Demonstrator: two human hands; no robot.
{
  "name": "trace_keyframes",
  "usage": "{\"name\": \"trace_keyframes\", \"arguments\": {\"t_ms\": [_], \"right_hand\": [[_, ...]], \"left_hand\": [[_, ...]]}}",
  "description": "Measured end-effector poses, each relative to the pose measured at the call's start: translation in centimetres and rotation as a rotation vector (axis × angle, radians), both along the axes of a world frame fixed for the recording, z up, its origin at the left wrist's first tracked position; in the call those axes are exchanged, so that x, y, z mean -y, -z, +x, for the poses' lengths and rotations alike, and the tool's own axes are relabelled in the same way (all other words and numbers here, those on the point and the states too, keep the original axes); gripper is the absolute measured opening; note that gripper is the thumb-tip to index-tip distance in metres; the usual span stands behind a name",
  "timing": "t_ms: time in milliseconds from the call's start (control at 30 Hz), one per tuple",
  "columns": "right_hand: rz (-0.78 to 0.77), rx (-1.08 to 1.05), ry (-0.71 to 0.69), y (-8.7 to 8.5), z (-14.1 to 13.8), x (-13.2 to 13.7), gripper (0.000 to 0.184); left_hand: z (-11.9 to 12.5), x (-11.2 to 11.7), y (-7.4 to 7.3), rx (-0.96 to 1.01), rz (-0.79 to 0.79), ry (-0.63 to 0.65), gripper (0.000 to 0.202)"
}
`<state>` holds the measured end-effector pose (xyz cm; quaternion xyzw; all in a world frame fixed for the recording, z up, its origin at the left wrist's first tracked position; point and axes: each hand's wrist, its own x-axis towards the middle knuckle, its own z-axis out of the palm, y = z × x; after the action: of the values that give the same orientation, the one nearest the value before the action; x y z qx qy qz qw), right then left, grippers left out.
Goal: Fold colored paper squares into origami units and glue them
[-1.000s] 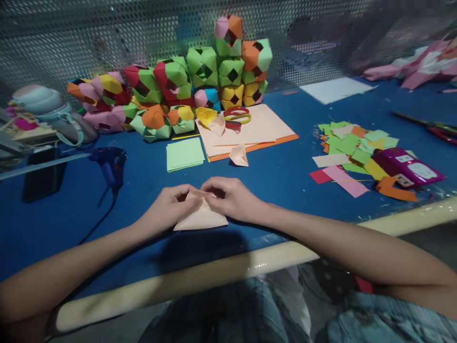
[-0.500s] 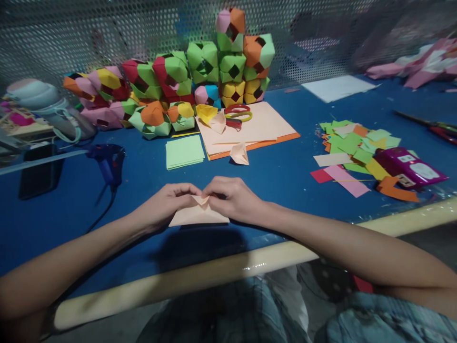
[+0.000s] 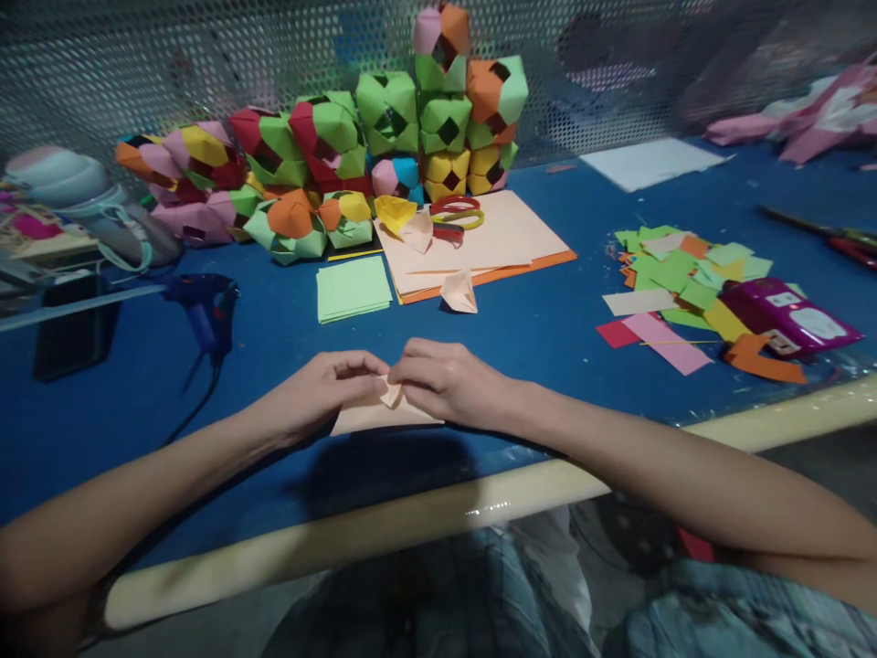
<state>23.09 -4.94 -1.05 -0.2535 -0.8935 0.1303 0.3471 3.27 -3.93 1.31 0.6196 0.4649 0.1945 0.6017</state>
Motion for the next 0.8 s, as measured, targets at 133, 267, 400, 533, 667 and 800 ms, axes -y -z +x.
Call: {"name": "trace_keyframes", "arguments": {"t_ms": [133, 267, 400, 533, 667, 800], "right_hand": [[-0.035, 0.021, -0.021, -0.35, 0.13, 0.16, 0.018], [-0.082, -0.007, -0.008, -0.55, 0.05, 0.29, 0.017], [-0.113, -0.059, 0.013, -0.5, -0.28, 0.35, 0.014], [-0.142, -0.093, 0.124, -0.4, -0.51, 0.38, 0.008], [-0.176, -0.096, 0.175, -0.31, -0.48, 0.26, 0.011], [-0.175, -0.117, 0.181, -0.24, -0.37, 0.08, 0.015]], "left_hand": [[0.07, 0.14, -0.03, -0.093, 0.117, 0.013, 0.02], [0.3, 0.48, -0.27, -0.131, 0.22, -0.003, 0.021], [0.51, 0.83, -0.55, -0.164, 0.299, -0.007, 0.016], [0.48, 0.96, -0.52, -0.188, 0.373, -0.016, 0.017], [0.37, 0.84, -0.45, -0.198, 0.419, -0.018, 0.02], [0.15, 0.6, -0.78, -0.21, 0.396, -0.002, 0.025]]}}
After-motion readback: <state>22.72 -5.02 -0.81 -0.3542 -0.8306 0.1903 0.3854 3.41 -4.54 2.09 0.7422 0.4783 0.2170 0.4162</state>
